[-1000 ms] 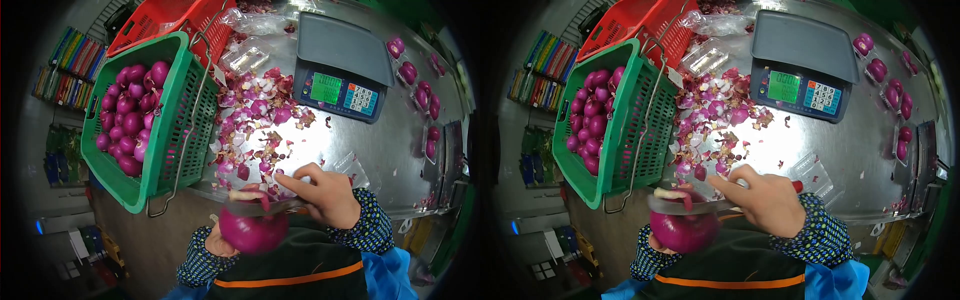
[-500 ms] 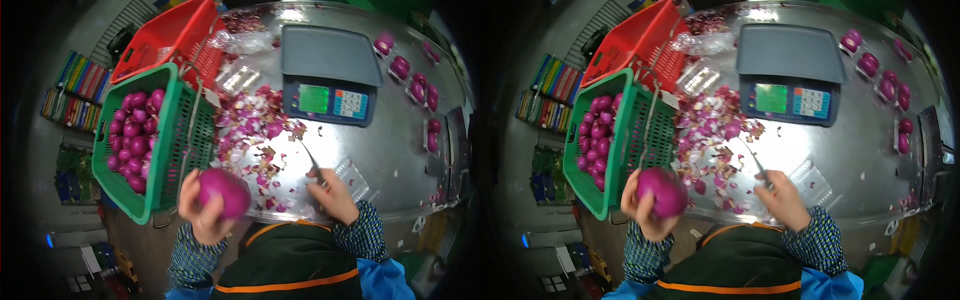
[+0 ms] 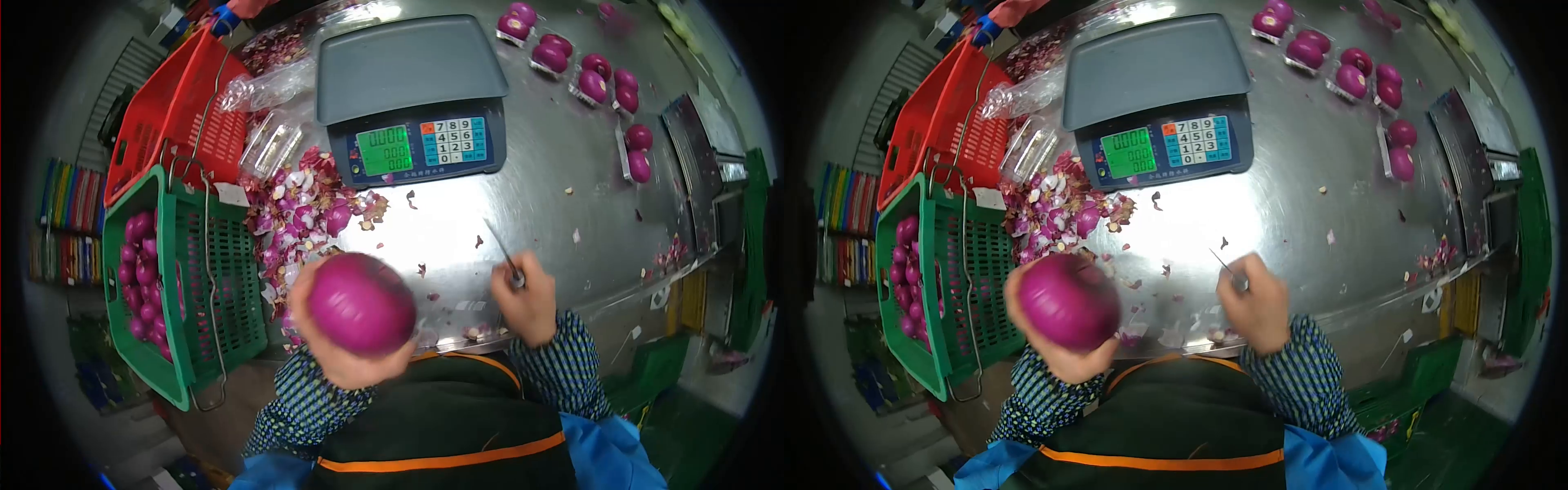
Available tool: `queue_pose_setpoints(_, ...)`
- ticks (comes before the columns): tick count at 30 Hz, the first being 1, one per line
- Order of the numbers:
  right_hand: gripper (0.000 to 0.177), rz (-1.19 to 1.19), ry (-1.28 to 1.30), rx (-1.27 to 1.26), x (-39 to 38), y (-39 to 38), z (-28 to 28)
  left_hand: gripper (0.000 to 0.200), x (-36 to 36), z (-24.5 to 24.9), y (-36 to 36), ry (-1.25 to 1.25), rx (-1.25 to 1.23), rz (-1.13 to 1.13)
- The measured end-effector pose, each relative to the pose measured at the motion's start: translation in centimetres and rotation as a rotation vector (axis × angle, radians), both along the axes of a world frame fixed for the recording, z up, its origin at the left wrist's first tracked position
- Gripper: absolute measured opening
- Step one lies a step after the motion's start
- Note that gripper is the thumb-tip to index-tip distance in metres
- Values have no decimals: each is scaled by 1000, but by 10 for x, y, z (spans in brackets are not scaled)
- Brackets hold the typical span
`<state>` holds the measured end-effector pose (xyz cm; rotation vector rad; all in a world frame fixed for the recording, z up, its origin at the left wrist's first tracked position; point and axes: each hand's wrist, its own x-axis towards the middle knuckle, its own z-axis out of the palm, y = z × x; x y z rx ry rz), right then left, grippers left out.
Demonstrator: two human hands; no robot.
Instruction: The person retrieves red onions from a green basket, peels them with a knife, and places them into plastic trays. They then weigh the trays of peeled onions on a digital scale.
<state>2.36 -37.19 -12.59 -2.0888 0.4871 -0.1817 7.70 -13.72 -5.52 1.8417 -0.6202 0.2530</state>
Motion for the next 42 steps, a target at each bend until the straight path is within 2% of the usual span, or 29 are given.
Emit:
queue_pose_setpoints(1, 12, 91, -123, -300, 9, -4, 9, 109, 0, 12, -1, -85, 32, 33)
queue_pose_setpoints(2, 12, 80, -136, -311, 9, -11, 11, 110, 1, 22, -2, -177, 51, 74)
queue_pose_setpoints(4, 11, -147, -593, -346, 7, -35, 10, 110, 4, 19, -9, -188, 36, 95)
queue_pose_setpoints(5, 11, -144, -571, -337, -3, -43, 8, 109, 2, 18, -12, -15, 60, 23)
queue_pose_setpoints(6, 12, -233, -368, 43, -8, -54, 7, 108, 4, 16, -17, 142, 76, -53)
queue_pose_setpoints(7, 13, -311, -166, 415, -7, -63, 7, 100, 5, 9, -29, 161, 128, -37)
queue_pose_setpoints(8, 13, -306, -170, 408, -10, -66, -4, 90, 8, 7, -44, 75, 222, -109)
queue_pose_setpoints(10, 13, -371, -22, 642, -23, -63, -51, 85, 6, -6, -84, 323, 227, -269)
queue_pose_setpoints(11, 16, -355, 93, 654, -28, -62, -66, 82, 2, -33, -100, 372, 249, -313)
queue_pose_setpoints(12, 19, -346, 153, 550, -31, -62, -79, 90, 0, -62, -115, 286, 420, -322)
queue_pose_setpoints(14, 24, -446, 140, 618, -29, -71, -104, 84, -7, -112, -139, 333, 616, -374)
queue_pose_setpoints(15, 25, -402, 171, 499, -24, -74, -105, 84, -4, -116, -142, 341, 728, -474)
queue_pose_setpoints(17, 26, -279, 210, 284, -22, -92, -114, 91, -15, -140, -157, 293, 789, -412)
queue_pose_setpoints(18, 30, -284, 153, 489, -21, -92, -112, 96, -17, -126, -155, 359, 809, -418)
queue_pose_setpoints(19, 33, -272, 209, 396, -21, -90, -96, 95, -23, -113, -136, 309, 731, -382)
queue_pose_setpoints(20, 33, -174, 58, 183, -27, -99, -103, 95, -23, -101, -123, 248, 650, -351)
queue_pose_setpoints(22, 30, -242, -247, -50, -31, -92, -95, 83, -30, -60, -68, 138, 345, -252)
queue_pose_setpoints(24, 22, -35, -29, 11, -30, -71, -56, 65, -28, 12, 10, -9, 223, -110)
queue_pose_setpoints(26, 26, 239, 411, -24, -17, 34, 28, 38, -19, 74, 101, -218, 270, 154)
queue_pose_setpoints(27, 27, 592, 388, -91, -20, 60, 24, 29, -18, 87, 148, -196, 588, 374)
queue_pose_setpoints(28, 29, 945, 359, -165, -22, 83, 19, 27, -7, 120, 199, -352, 528, 456)
queue_pose_setpoints(29, 27, 1074, 502, 114, -16, 115, 37, 31, -4, 149, 233, -203, 597, 614)
queue_pose_setpoints(30, 28, 1181, 650, 401, -8, 142, 52, 37, 1, 153, 280, -226, 784, 734)
queue_pose_setpoints(32, 28, 1183, 659, 451, -11, 134, 22, 50, 0, 146, 369, 32, 1026, 790)
queue_pose_setpoints(34, 29, 1178, 672, 491, 1, 134, 15, 69, 0, 126, 424, 458, 1188, 800)
queue_pose_setpoints(36, 25, 758, 625, 58, 15, 137, 24, 86, 7, 106, 440, 796, 1234, 751)
queue_pose_setpoints(38, 18, 444, 552, 192, 42, 134, -3, 96, 21, 84, 448, 1023, 1355, 643)
queue_pose_setpoints(40, 13, 180, 367, 539, 59, 194, 29, 100, 30, 66, 447, 1034, 1452, 634)
queue_pose_setpoints(42, 18, 287, 283, 767, 57, 231, 45, 100, 32, 56, 449, 1025, 1430, 644)
